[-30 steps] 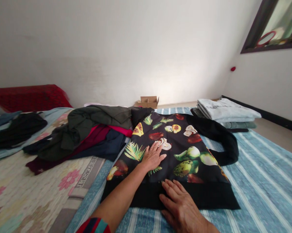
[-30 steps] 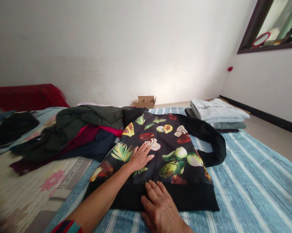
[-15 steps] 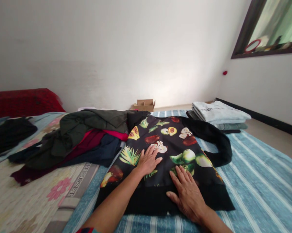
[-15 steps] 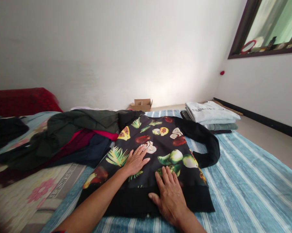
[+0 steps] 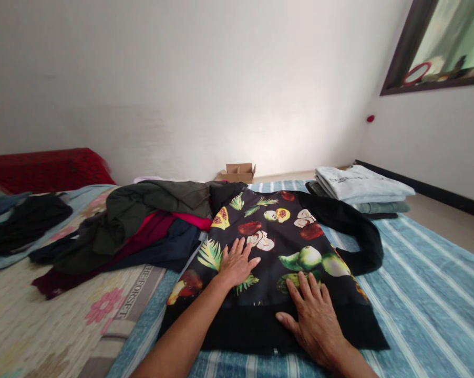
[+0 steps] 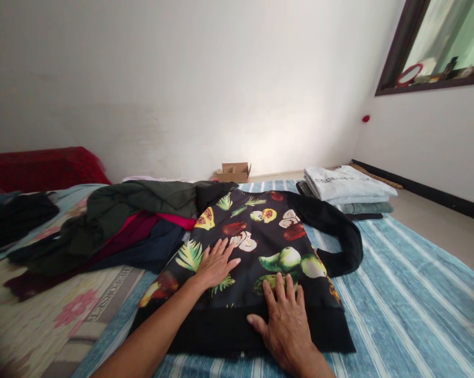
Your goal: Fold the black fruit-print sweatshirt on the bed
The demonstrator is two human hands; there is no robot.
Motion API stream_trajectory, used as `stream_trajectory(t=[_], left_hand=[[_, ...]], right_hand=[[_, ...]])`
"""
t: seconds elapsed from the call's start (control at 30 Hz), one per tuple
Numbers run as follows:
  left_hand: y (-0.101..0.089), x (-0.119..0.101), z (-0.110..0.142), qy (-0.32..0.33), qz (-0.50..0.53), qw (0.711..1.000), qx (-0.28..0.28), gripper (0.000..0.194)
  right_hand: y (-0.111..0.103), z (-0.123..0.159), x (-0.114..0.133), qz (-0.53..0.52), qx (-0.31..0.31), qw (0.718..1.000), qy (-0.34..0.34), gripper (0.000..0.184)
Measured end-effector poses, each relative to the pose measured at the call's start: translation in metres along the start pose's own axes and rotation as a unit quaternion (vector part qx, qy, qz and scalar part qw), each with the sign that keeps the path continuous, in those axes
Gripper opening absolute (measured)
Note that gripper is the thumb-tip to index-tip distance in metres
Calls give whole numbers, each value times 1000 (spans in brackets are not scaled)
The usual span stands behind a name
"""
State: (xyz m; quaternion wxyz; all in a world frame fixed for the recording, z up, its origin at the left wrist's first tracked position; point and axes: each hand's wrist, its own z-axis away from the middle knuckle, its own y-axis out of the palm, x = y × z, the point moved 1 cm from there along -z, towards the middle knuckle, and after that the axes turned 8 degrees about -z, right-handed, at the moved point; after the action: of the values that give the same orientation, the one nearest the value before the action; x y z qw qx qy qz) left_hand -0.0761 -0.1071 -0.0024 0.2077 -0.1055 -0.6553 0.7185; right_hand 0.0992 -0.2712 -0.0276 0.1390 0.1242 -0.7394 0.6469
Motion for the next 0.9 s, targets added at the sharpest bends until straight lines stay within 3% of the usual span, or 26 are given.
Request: stream_trajectory(t=[0.43,0.67,0.77,0.9], left_hand=[[1,1,0,1,-3,1000,-21,67],[1,2,0,-2,-6,1000,-22,66],[-1,2,1,-3,-7,1000,-20,65],[-3,1,2,-5,-15,1000,-11,65]], right_hand=[[-11,2,-6,41,-12,998,43,82],[-35,-68,-3,36,-15,999,2,73],[-25,-90,-20,42,20,998,47,75],[-8,-92,-36,30,31,995,91,75]])
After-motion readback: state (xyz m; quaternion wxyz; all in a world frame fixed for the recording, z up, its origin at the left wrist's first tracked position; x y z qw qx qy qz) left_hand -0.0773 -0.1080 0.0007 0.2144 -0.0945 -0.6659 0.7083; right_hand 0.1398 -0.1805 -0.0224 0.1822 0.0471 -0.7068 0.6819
